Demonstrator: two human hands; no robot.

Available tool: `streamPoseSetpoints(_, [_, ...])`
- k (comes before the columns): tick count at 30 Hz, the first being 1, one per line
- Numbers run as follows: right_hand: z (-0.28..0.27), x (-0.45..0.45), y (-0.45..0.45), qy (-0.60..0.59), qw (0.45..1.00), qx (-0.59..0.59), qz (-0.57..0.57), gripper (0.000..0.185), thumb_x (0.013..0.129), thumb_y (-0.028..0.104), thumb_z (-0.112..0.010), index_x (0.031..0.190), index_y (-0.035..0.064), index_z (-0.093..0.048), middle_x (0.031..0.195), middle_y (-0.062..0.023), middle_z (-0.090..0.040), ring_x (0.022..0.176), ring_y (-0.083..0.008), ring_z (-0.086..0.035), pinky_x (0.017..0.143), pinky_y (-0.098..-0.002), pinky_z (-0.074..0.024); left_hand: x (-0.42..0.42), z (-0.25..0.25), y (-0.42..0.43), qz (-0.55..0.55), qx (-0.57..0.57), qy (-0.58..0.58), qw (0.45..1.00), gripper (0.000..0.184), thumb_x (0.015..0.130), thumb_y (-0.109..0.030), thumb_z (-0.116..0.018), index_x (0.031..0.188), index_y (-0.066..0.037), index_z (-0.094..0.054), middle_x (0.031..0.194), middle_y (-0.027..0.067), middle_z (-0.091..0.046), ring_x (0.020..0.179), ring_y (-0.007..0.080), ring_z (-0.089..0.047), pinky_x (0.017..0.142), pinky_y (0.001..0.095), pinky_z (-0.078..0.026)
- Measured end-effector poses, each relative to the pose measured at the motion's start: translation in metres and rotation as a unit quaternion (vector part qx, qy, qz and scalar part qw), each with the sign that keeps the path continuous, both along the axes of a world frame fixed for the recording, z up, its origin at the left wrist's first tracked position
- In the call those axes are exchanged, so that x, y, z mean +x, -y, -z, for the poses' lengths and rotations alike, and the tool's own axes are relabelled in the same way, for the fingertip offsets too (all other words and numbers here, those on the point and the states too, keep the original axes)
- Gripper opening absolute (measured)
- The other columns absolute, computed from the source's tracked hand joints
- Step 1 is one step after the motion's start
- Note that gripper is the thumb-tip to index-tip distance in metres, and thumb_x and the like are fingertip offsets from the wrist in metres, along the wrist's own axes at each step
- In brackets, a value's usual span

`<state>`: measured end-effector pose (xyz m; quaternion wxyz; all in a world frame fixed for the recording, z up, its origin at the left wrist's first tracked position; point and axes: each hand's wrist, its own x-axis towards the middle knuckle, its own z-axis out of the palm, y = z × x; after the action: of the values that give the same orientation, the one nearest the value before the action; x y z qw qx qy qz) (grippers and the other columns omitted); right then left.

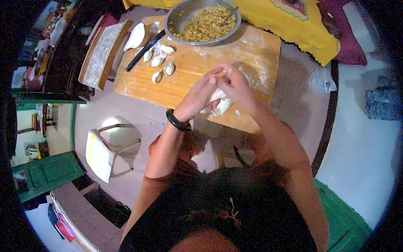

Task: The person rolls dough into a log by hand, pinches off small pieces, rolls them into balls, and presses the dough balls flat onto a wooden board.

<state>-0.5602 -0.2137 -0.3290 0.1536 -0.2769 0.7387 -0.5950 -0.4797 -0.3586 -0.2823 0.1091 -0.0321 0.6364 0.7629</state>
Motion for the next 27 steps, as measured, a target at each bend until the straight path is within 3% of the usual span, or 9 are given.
streamPoseSetpoints(2, [0.006, -0.007, 0.000, -0.083, 0.993, 0.074, 0.025, 0.032, 0.094, 0.029, -0.063, 0.110, 0.0015, -0.063, 0.081, -0.0111, -0.066, 0.069, -0.0186, -0.061, 0.062, -0.0337, -0.0489, -0.003, 0.007, 0.000, -0.018, -0.004, 0.015, 1.000, 0.050, 0.105, -0.041, -0.038, 0.138, -0.003, -0.045, 0.071, 0.0009, -0.056, 0.059, 0.0057, -0.051, 0.049, 0.0199, -0.040])
streamPoseSetpoints(5, [0.005, -0.014, -0.001, -0.084, 0.990, 0.079, 0.080, 0.030, 0.093, 0.028, -0.064, 0.103, -0.0003, -0.065, 0.070, -0.0162, -0.061, 0.068, -0.0211, -0.063, 0.063, -0.0327, -0.0488, -0.006, 0.034, 0.005, 0.002, -0.124, 0.036, 0.992, 0.043, 0.104, -0.038, -0.042, 0.128, -0.004, -0.055, 0.079, 0.0016, -0.058, 0.057, 0.0065, -0.050, 0.050, 0.0211, -0.041])
streamPoseSetpoints(8, [-0.025, -0.004, -0.002, -0.034, 0.984, 0.167, 0.054, 0.028, 0.097, 0.025, -0.058, 0.104, -0.0011, -0.064, 0.085, -0.0153, -0.066, 0.077, -0.0196, -0.064, 0.066, -0.0336, -0.0489, -0.012, 0.056, 0.004, -0.032, -0.185, -0.010, 0.982, 0.042, 0.102, -0.033, -0.045, 0.087, 0.002, -0.062, 0.065, 0.0064, -0.061, 0.057, 0.0142, -0.057, 0.051, 0.0320, -0.044])
streamPoseSetpoints(10, [-0.015, 0.001, -0.002, -0.091, 0.988, 0.111, 0.053, 0.029, 0.095, 0.024, -0.059, 0.108, -0.0014, -0.063, 0.088, -0.0163, -0.067, 0.078, -0.0235, -0.065, 0.065, -0.0359, -0.0493, -0.017, 0.080, 0.003, -0.080, -0.218, -0.121, 0.965, 0.045, 0.101, -0.033, -0.044, 0.083, 0.004, -0.061, 0.063, 0.0061, -0.060, 0.056, 0.0159, -0.058, 0.052, 0.0336, -0.044])
streamPoseSetpoints(12, [-0.024, 0.012, 0.001, -0.160, 0.982, 0.078, 0.058, 0.028, 0.095, 0.022, -0.059, 0.110, -0.0015, -0.062, 0.092, -0.0167, -0.067, 0.080, -0.0266, -0.066, 0.069, -0.0385, -0.0499, -0.019, 0.090, 0.007, -0.045, -0.100, -0.001, 0.994, 0.043, 0.101, -0.032, -0.043, 0.085, 0.003, -0.062, 0.065, 0.0056, -0.061, 0.055, 0.0147, -0.057, 0.050, 0.0319, -0.043])
streamPoseSetpoints(14, [-0.022, 0.016, 0.004, -0.298, 0.943, 0.136, 0.060, 0.023, 0.090, 0.016, -0.060, 0.108, 0.0011, -0.063, 0.097, -0.0171, -0.066, 0.083, -0.0342, -0.065, 0.081, -0.0441, -0.0480, -0.027, 0.114, 0.002, -0.046, -0.068, -0.087, 0.993, 0.040, 0.101, -0.030, -0.042, 0.086, 0.001, -0.062, 0.065, 0.0037, -0.059, 0.053, 0.0123, -0.054, 0.048, 0.0290, -0.041])
streamPoseSetpoints(19, [-0.027, 0.027, 0.015, -0.401, 0.908, 0.095, 0.069, 0.016, 0.088, 0.012, -0.059, 0.100, 0.0033, -0.065, 0.086, -0.0147, -0.066, 0.083, -0.0359, -0.063, 0.085, -0.0445, -0.0461, -0.015, 0.077, -0.009, -0.067, 0.135, 0.135, 0.979, 0.035, 0.102, -0.027, -0.041, 0.086, -0.002, -0.061, 0.062, -0.0005, -0.052, 0.050, 0.0078, -0.046, 0.045, 0.0240, -0.036])
streamPoseSetpoints(23, [-0.017, 0.022, 0.014, -0.383, 0.920, 0.044, 0.073, 0.014, 0.089, 0.011, -0.057, 0.094, 0.0029, -0.066, 0.083, -0.0133, -0.066, 0.082, -0.0342, -0.063, 0.083, -0.0432, -0.0467, -0.015, 0.084, -0.004, -0.068, -0.024, -0.010, 0.997, 0.038, 0.102, -0.027, -0.041, 0.089, 0.002, -0.061, 0.063, 0.0055, -0.056, 0.054, 0.0132, -0.052, 0.050, 0.0292, -0.041])
streamPoseSetpoints(27, [-0.011, 0.019, 0.008, -0.377, 0.920, 0.061, 0.094, 0.017, 0.092, 0.012, -0.053, 0.090, 0.0021, -0.066, 0.081, -0.0142, -0.066, 0.079, -0.0342, -0.062, 0.078, -0.0435, -0.0471, -0.016, 0.084, -0.013, -0.111, -0.155, -0.199, 0.961, 0.039, 0.101, -0.027, -0.040, 0.090, 0.005, -0.060, 0.064, 0.0096, -0.058, 0.058, 0.0177, -0.055, 0.057, 0.0352, -0.045])
